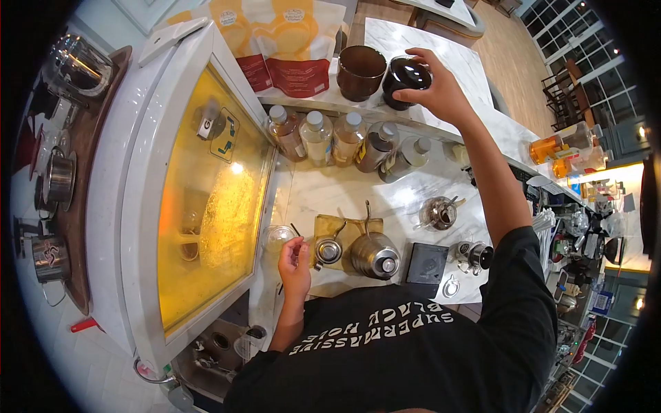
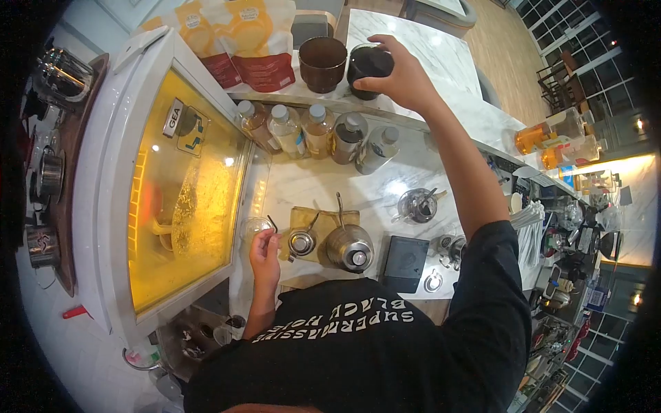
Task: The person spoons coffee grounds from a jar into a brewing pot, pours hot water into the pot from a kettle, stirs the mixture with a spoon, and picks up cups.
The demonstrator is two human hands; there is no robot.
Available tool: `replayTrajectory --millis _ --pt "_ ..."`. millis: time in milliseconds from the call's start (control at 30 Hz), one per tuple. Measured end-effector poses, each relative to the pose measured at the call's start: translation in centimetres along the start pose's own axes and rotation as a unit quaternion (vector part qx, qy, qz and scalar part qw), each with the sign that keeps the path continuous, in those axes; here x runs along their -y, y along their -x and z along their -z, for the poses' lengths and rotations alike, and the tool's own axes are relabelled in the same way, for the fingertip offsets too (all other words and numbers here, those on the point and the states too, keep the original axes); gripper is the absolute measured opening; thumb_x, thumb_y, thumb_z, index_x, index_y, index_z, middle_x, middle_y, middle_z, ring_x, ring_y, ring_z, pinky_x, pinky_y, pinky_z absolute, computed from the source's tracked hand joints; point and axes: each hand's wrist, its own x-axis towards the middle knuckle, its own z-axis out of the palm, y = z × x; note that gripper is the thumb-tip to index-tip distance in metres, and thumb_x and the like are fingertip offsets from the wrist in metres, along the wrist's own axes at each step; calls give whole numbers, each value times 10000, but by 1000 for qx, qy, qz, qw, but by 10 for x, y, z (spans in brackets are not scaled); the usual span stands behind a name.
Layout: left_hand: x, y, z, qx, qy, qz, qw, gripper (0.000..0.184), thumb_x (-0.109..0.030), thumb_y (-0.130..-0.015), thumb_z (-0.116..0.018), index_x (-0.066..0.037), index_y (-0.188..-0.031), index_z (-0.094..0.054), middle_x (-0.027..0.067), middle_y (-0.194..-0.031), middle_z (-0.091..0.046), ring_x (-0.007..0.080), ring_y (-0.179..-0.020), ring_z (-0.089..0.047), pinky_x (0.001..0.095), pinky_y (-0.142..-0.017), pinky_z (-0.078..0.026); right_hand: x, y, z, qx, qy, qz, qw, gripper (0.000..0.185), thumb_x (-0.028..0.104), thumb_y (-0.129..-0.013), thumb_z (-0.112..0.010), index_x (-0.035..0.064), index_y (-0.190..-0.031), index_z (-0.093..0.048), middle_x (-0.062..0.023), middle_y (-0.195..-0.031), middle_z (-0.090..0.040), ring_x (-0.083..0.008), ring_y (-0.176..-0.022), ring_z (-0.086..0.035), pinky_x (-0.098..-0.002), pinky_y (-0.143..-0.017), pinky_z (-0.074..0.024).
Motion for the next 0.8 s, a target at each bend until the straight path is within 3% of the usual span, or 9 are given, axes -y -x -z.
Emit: replayTrajectory --millis 100,333,533,667,733,800 --pt "7 1 3 13 -25 -12 1000 235 -115 -1046 -589 16 -1240 -602 113 -1108 -696 168 -1013 -664 293 -850 -520 -3 -3 -3 -3 15 16 1000 884 351 -709 -923 102 -1449 -508 -236 -1370 -614 -367 -1294 -592 -437 -1089 -469" --pt "6 7 7 16 -17 -15 1000 242 -107 -1044 -591 20 -1250 -597 114 -1121 -684 176 -1029 -665 294 -855 -522 -1 0 -2 -6 16 29 999 976 398 -702 -931 108 -1508 -461 -247 -1474 -527 -387 -1389 -506 -453 -1135 -436" --pt "-9 10 16 18 -16 -46 999 250 -96 -1041 -589 20 -1262 -586 118 -1147 -675 178 -1062 -653 296 -866 -519 30 38 21 -74 0 41 996 1071 435 -698 -942 72 -1551 -407 -207 -1582 -418 -390 -1396 -497 -478 -1145 -425" --pt "-24 12 19 36 -11 -61 997 257 -103 -1043 -588 20 -1269 -580 115 -1127 -679 167 -1061 -642 299 -876 -514 57 102 45 -106 -11 33 994 978 386 -749 -920 54 -1529 -432 -171 -1533 -495 -337 -1366 -534 -474 -1125 -434" --pt "-28 12 21 48 -14 -75 996 259 -107 -1044 -588 20 -1270 -579 113 -1121 -680 164 -1060 -639 300 -880 -511 56 139 48 -79 -64 -24 995 899 374 -774 -904 60 -1496 -470 -152 -1456 -569 -301 -1322 -569 -459 -1100 -439" --pt "-31 12 18 69 -45 -80 993 259 -115 -1046 -591 21 -1265 -582 108 -1120 -679 163 -1052 -641 299 -872 -518 26 179 27 -70 -176 -40 981 693 328 -852 -846 71 -1421 -545 -103 -1304 -664 -248 -1225 -615 -453 -1051 -449"
